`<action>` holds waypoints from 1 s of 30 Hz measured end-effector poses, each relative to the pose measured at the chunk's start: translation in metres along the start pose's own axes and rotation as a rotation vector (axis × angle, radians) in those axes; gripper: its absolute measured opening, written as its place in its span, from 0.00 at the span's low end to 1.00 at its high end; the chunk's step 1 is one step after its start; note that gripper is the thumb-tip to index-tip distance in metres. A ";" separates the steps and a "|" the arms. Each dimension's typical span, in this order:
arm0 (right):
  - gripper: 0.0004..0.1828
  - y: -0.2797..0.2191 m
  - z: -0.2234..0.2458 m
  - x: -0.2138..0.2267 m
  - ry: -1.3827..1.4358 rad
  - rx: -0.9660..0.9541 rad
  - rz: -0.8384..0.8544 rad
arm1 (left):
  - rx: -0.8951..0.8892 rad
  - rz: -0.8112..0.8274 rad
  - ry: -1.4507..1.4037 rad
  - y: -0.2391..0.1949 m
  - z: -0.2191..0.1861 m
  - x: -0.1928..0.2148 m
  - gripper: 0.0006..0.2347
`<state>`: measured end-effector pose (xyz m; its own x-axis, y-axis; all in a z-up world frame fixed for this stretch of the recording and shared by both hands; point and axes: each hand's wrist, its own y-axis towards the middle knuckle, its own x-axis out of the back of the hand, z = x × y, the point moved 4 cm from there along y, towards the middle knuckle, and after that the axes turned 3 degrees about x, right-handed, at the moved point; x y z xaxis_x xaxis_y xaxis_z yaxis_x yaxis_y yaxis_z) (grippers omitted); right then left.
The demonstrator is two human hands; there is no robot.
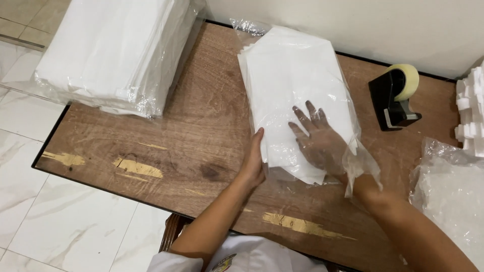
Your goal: Folding stacks of white non-woven bags and inserting them into clear plastic packaging bags, then sealing with tape.
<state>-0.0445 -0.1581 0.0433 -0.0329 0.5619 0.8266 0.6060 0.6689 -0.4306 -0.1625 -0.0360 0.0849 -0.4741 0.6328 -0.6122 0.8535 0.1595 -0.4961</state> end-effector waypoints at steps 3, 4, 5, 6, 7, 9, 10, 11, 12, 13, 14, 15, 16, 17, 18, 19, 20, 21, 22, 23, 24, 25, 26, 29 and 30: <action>0.38 -0.002 0.009 -0.070 -0.156 0.418 -0.752 | -0.076 0.087 0.365 -0.008 -0.027 0.007 0.36; 0.35 -0.015 0.007 -0.072 -0.030 0.366 -0.704 | -0.149 0.058 0.494 -0.011 -0.037 0.013 0.34; 0.33 -0.028 0.007 -0.073 0.096 0.314 -0.656 | -0.222 0.026 0.623 -0.015 -0.047 0.019 0.32; 0.33 -0.047 0.008 -0.076 0.096 0.312 -0.656 | -0.221 0.028 0.624 -0.016 -0.042 0.028 0.32; 0.31 -0.063 0.006 -0.081 0.283 0.236 -0.582 | -0.274 0.061 0.796 -0.017 -0.036 0.033 0.33; 0.30 -0.089 0.005 -0.082 0.470 0.157 -0.500 | -0.322 0.096 0.968 -0.028 -0.029 0.036 0.34; 0.30 -0.096 0.002 -0.081 0.654 0.076 -0.413 | -0.328 0.149 1.011 -0.036 -0.026 0.032 0.44; 0.32 -0.104 0.001 -0.081 0.835 -0.009 -0.324 | -0.333 0.203 1.055 -0.045 -0.023 0.027 0.54; 0.32 -0.119 -0.002 -0.042 0.839 -0.011 -0.321 | -0.328 0.205 1.056 -0.040 -0.016 0.028 0.54; 0.29 -0.137 -0.009 -0.022 1.008 -0.367 0.037 | -0.290 0.155 1.258 -0.036 -0.007 0.032 0.54; 0.28 -0.163 -0.012 0.000 1.138 -0.734 0.402 | -0.248 0.105 1.458 -0.031 0.003 0.036 0.55; 0.28 -0.163 -0.017 -0.009 1.146 -0.739 0.417 | -0.233 0.113 1.463 -0.029 0.009 0.040 0.55; 0.26 -0.163 -0.021 -0.018 1.041 -0.640 0.492 | -0.347 0.097 1.557 -0.029 0.013 0.042 0.55; 0.24 -0.161 -0.027 -0.026 0.934 -0.544 0.554 | -0.476 0.083 1.645 -0.026 0.015 0.041 0.55; 0.24 -0.162 -0.027 -0.019 0.939 -0.551 0.558 | -0.473 0.095 1.647 -0.025 0.019 0.044 0.55; 0.18 -0.162 -0.030 -0.010 0.924 -0.560 0.462 | -0.563 0.055 1.639 -0.026 0.020 0.045 0.50; 0.13 -0.163 -0.033 0.000 0.908 -0.568 0.366 | -0.653 0.016 1.629 -0.027 0.021 0.047 0.46; 0.13 -0.163 -0.032 0.001 0.911 -0.573 0.369 | -0.651 0.023 1.630 -0.025 0.022 0.047 0.46; 0.16 -0.164 -0.026 -0.001 0.993 -0.555 0.474 | -0.674 -0.010 1.616 -0.024 0.022 0.048 0.40; 0.20 -0.162 -0.022 -0.001 1.072 -0.528 0.569 | -0.704 -0.050 1.601 -0.021 0.019 0.048 0.35; 0.20 -0.165 -0.026 -0.013 1.073 -0.528 0.563 | -0.710 -0.052 1.602 -0.018 0.017 0.048 0.35; 0.14 -0.167 -0.029 -0.022 1.115 -0.477 0.485 | -0.686 -0.047 1.598 -0.016 0.017 0.049 0.34; 0.17 -0.169 -0.032 -0.031 1.156 -0.424 0.406 | -0.663 -0.043 1.593 -0.014 0.017 0.050 0.32; 0.12 -0.187 -0.050 -0.043 1.209 -0.648 0.287 | -0.624 0.041 1.476 -0.017 0.009 0.049 0.33; 0.12 -0.185 -0.048 -0.039 1.209 -0.647 0.291 | -0.620 0.040 1.476 -0.019 0.006 0.049 0.33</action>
<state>-0.1170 -0.3273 0.1077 0.6513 -0.3430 0.6769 0.7376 0.0767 -0.6708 -0.2030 -0.0129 0.0609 -0.1498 0.7291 0.6678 0.9859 0.1614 0.0450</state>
